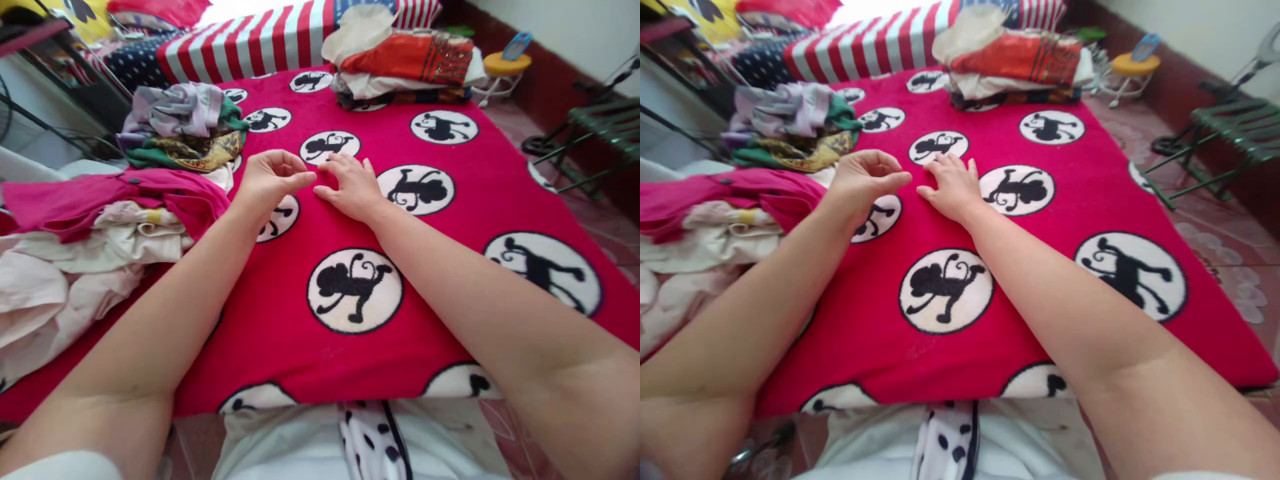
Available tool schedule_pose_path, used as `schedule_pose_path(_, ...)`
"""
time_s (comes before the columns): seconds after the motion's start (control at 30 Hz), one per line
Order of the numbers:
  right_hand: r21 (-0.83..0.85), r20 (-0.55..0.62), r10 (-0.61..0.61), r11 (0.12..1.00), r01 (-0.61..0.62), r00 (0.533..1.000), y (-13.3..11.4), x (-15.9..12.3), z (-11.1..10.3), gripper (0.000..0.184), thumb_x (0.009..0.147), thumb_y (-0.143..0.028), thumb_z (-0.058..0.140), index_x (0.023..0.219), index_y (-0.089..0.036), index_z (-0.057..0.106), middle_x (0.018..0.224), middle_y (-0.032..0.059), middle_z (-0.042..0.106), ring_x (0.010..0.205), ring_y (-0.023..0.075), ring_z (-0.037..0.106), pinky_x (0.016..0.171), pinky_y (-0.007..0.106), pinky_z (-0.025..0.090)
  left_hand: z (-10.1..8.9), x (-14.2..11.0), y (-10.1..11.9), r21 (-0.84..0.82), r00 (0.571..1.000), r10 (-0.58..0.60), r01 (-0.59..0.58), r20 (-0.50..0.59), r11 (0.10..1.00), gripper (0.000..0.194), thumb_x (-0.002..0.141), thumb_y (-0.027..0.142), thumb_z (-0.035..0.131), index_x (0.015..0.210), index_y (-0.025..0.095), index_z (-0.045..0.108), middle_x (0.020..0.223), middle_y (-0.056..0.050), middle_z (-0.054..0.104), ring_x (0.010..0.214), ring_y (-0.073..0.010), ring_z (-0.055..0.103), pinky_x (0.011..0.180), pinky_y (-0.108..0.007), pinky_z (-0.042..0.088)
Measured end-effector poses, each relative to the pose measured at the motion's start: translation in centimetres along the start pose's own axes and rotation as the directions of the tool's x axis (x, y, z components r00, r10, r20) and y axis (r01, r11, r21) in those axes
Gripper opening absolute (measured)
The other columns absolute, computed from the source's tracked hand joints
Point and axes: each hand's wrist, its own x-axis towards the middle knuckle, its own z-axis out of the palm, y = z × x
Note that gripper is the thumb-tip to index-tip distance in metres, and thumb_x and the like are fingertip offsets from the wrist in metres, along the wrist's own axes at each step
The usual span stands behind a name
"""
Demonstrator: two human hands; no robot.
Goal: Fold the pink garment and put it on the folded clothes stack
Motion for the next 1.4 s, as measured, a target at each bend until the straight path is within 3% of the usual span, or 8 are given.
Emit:
schedule_pose_path(0.07,-0.002,-0.006,-0.011,1.000,0.011,1.000,0.1,0.1,0.1,0.041,0.086,-0.042,0.057,0.123,-0.026,0.060,0.145,0.0087,0.046,0.135,0.0331,0.035,0.109,0.066,0.018,-0.1,-0.3,-2.2,0.011,0.995,-0.018,0.019,-0.098,1.000,0.023,0.062,0.033,0.083,0.067,0.022,0.065,0.064,0.001,0.066,0.057,-0.0120,0.054,0.047,-0.025,0.040)
schedule_pose_path(0.17,-0.010,-0.004,-0.020,1.000,0.020,1.000,0.3,0.1,0.2,0.041,0.086,-0.044,0.056,0.123,-0.026,0.060,0.144,0.0087,0.047,0.134,0.0335,0.036,0.108,0.065,0.019,-0.2,-1.2,-3.3,0.075,0.997,0.007,-0.001,-0.082,0.997,0.024,0.061,0.035,0.084,0.069,0.019,0.067,0.065,-0.002,0.068,0.059,-0.0147,0.059,0.047,-0.025,0.043)
schedule_pose_path(0.47,-0.056,0.011,-0.038,0.998,0.038,0.999,0.4,0.2,0.1,0.042,0.087,-0.044,0.053,0.123,-0.024,0.060,0.142,0.0103,0.048,0.132,0.0337,0.039,0.107,0.063,0.021,0.0,-0.8,-3.3,0.063,0.995,0.035,-0.029,-0.097,0.998,0.018,0.061,0.026,0.083,0.071,0.018,0.071,0.066,-0.003,0.070,0.058,-0.0154,0.060,0.049,-0.025,0.049)
schedule_pose_path(0.77,-0.061,0.001,-0.038,0.997,0.038,0.999,0.6,0.4,0.4,0.043,0.085,-0.042,0.054,0.124,-0.025,0.060,0.142,0.0096,0.049,0.130,0.0329,0.041,0.107,0.064,0.021,0.2,-0.7,-3.4,0.008,0.997,0.015,-0.015,-0.070,1.000,0.007,0.070,0.021,0.074,0.073,0.020,0.068,0.065,-0.002,0.067,0.057,-0.0149,0.060,0.054,-0.027,0.051)
schedule_pose_path(1.13,-0.072,0.014,-0.035,0.997,0.036,0.999,0.4,0.3,0.2,0.045,0.085,-0.041,0.053,0.126,-0.023,0.059,0.143,0.0105,0.048,0.132,0.0341,0.040,0.108,0.063,0.022,0.2,-0.7,-3.0,0.059,0.997,0.041,-0.038,-0.061,0.998,0.014,0.082,0.030,0.067,0.075,0.018,0.063,0.059,0.001,0.059,0.053,-0.0117,0.057,0.051,-0.021,0.046)
schedule_pose_path(1.4,-0.074,0.000,-0.059,0.996,0.058,0.998,0.7,0.4,0.3,0.044,0.085,-0.042,0.054,0.124,-0.024,0.060,0.143,0.0113,0.048,0.131,0.0349,0.041,0.105,0.065,0.026,0.2,-0.7,-2.9,0.082,0.998,0.054,-0.050,-0.043,0.995,0.013,0.083,0.028,0.065,0.074,0.019,0.063,0.057,0.001,0.059,0.052,-0.0118,0.056,0.050,-0.021,0.045)
